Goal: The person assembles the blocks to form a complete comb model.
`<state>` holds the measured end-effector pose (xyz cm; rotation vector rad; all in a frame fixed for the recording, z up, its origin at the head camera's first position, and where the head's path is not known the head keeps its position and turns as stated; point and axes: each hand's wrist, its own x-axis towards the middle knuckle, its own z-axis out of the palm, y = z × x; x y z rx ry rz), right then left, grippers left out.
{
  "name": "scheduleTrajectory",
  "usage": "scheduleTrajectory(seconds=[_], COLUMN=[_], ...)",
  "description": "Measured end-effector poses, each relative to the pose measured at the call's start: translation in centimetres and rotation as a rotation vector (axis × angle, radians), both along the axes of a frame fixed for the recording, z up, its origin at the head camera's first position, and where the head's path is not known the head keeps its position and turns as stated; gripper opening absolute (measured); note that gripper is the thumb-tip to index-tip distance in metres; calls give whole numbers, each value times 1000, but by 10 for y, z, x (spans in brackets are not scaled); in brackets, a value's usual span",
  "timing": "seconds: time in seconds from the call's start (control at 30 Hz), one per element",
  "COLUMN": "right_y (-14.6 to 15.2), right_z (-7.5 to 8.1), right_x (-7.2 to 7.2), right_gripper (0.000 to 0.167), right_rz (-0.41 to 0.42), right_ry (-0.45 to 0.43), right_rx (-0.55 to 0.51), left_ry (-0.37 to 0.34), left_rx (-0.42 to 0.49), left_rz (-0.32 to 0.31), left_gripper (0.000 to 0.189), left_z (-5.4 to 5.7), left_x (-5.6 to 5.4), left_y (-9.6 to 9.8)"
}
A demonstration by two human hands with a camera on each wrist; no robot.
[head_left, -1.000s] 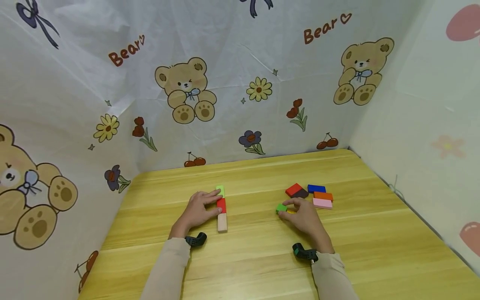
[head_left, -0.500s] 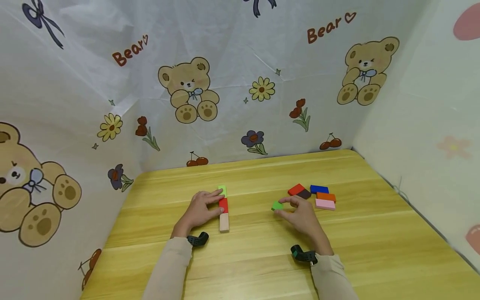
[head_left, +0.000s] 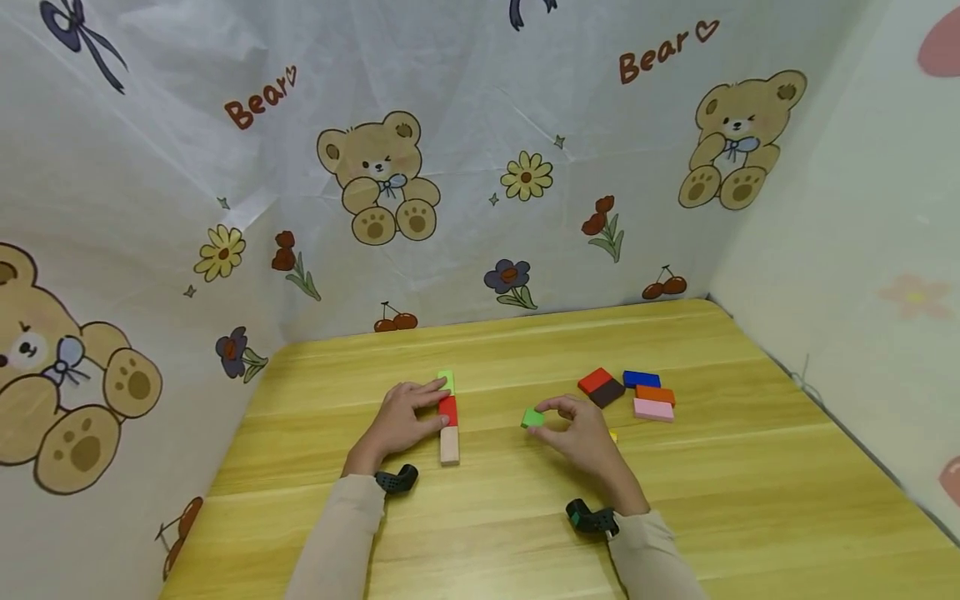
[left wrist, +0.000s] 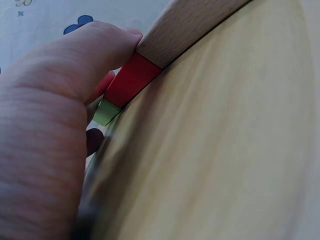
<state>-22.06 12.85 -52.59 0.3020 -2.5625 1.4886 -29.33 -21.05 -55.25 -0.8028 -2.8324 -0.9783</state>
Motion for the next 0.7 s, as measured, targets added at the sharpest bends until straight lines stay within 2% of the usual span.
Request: scheduleTrajectory(seconds=[0.3, 0.7], right_y=[-29, -66], right_z=[-3, 3], right_x=[-3, 3], right_gripper=[26, 26], right_rz=[94, 197], right_ry=[4, -32], right_rx=[43, 20], left_ry=[-9, 22], left_rx=[-21, -9], left_rz=[-11, -13], left_gripper=[54, 54], left_z=[3, 1], left_x=[-2, -4], left_y=[-1, -1])
